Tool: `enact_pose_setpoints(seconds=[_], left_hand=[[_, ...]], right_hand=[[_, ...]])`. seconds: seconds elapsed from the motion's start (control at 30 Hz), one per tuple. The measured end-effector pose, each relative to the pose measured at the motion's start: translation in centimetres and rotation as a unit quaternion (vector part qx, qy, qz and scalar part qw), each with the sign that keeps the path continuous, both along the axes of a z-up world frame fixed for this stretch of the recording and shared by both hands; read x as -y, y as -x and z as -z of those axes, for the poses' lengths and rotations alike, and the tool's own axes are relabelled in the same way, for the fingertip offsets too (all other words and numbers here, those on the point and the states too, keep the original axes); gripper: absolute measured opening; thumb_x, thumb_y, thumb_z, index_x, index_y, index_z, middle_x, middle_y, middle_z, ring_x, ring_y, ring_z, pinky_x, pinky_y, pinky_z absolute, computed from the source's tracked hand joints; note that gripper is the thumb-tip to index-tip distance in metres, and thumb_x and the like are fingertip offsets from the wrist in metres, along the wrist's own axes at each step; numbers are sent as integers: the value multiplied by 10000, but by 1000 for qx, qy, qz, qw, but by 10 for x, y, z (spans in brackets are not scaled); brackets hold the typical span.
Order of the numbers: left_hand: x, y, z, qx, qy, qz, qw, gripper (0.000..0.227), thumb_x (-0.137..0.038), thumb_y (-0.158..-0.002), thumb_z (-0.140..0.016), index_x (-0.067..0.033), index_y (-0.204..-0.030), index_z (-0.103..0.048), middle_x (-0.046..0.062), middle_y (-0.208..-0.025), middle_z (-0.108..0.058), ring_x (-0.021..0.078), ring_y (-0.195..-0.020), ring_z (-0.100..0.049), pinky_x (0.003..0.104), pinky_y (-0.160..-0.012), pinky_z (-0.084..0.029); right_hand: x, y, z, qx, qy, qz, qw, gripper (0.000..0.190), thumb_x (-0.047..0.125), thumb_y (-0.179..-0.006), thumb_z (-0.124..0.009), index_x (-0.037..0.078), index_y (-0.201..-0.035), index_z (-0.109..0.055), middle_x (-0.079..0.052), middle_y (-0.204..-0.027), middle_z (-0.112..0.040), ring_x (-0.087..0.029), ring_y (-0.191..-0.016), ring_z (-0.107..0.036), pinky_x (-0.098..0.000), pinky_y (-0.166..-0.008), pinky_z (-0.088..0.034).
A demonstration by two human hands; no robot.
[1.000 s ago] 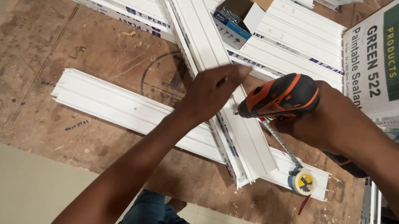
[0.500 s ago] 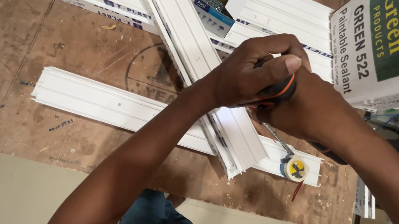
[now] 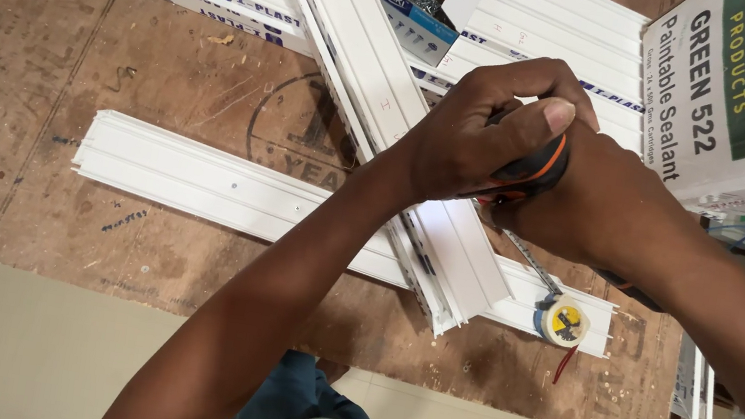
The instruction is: The recorder measures, marks, and drills white PVC profiles to assemble a frame on a workbench.
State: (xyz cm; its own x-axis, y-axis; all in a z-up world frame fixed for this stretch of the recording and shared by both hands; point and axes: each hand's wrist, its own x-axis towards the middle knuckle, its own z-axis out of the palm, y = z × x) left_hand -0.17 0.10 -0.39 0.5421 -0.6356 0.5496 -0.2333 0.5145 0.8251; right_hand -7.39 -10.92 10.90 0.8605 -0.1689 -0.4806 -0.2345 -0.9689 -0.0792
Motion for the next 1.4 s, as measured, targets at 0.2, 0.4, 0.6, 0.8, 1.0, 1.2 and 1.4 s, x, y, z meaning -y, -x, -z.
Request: enact_pose_setpoints(seconds=[0.2, 0.4, 0.6, 0.8, 1.0, 1.2, 1.4], left_hand=[[-1, 4, -4, -3, -8, -4, 1000, 477, -461, -1074, -497, -26, -1140, -680, 63, -983, -709, 128, -970, -661, 300, -919, -558], [1, 4, -1, -2, -16, -26, 1000, 481, -469, -1081, -495, -34, -1150, -689, 66, -986, -718, 134, -968, -672, 308, -937, -564], [-2, 4, 2, -7, 14, -19, 1000, 485, -478, -1098, -496, -30, -1122, -681, 67, -992, -719, 129, -963, -686, 289, -898, -577], [-4, 6, 3, -12, 27, -15, 999, 485, -480, -1105, -494, -34, -1130, -682, 64, -981, -722, 122, -948, -689, 284, -880, -584], [-5, 6, 5, -6, 25, -30, 999, 486, -475, -1113, -489, -33, -1132, -689, 63, -966, -720, 113, -928, -678, 273, -871, -574], [-3, 7, 3, -10, 28, -27, 999, 469, -458, -1106, -489, -33, -1130, -687, 60, -981, -722, 117, -945, -687, 277, -881, -581], [-2, 9, 6, -21, 36, -20, 999, 456, -444, -1120, -505, -22, -1139, -679, 74, -1034, -725, 125, -1000, -675, 283, -945, -562]], right_hand=[[1, 2, -1, -11, 16, 29, 999, 586, 438, -778, -838, 225, -1275, -613, -125, -1130, -710, -345, -997, -724, -463, -854, -586], [3, 2, 0, -8, 27, 46, 999, 620, 397, -733, -817, 121, -1246, -606, -163, -1065, -753, -369, -994, -733, -461, -862, -584], [9, 1, 11, 11, 26, 39, 999, 660, 412, -718, -856, 87, -1230, -595, -189, -1014, -758, -394, -948, -739, -461, -835, -590], [4, 1, 4, 10, 19, 14, 1000, 514, 371, -693, -834, 123, -1117, -682, -169, -1005, -767, -372, -949, -741, -463, -831, -588], [2, 1, 3, 2, 36, 18, 999, 566, 387, -730, -856, 104, -1178, -655, -179, -1032, -754, -375, -954, -728, -444, -829, -580], [4, 1, 5, 2, 31, 26, 999, 519, 395, -708, -836, 108, -1115, -688, -187, -1006, -763, -388, -945, -742, -464, -844, -591], [3, 1, 3, -8, 41, 31, 999, 545, 392, -709, -838, 117, -1147, -666, -175, -1013, -764, -374, -950, -745, -459, -847, -594]])
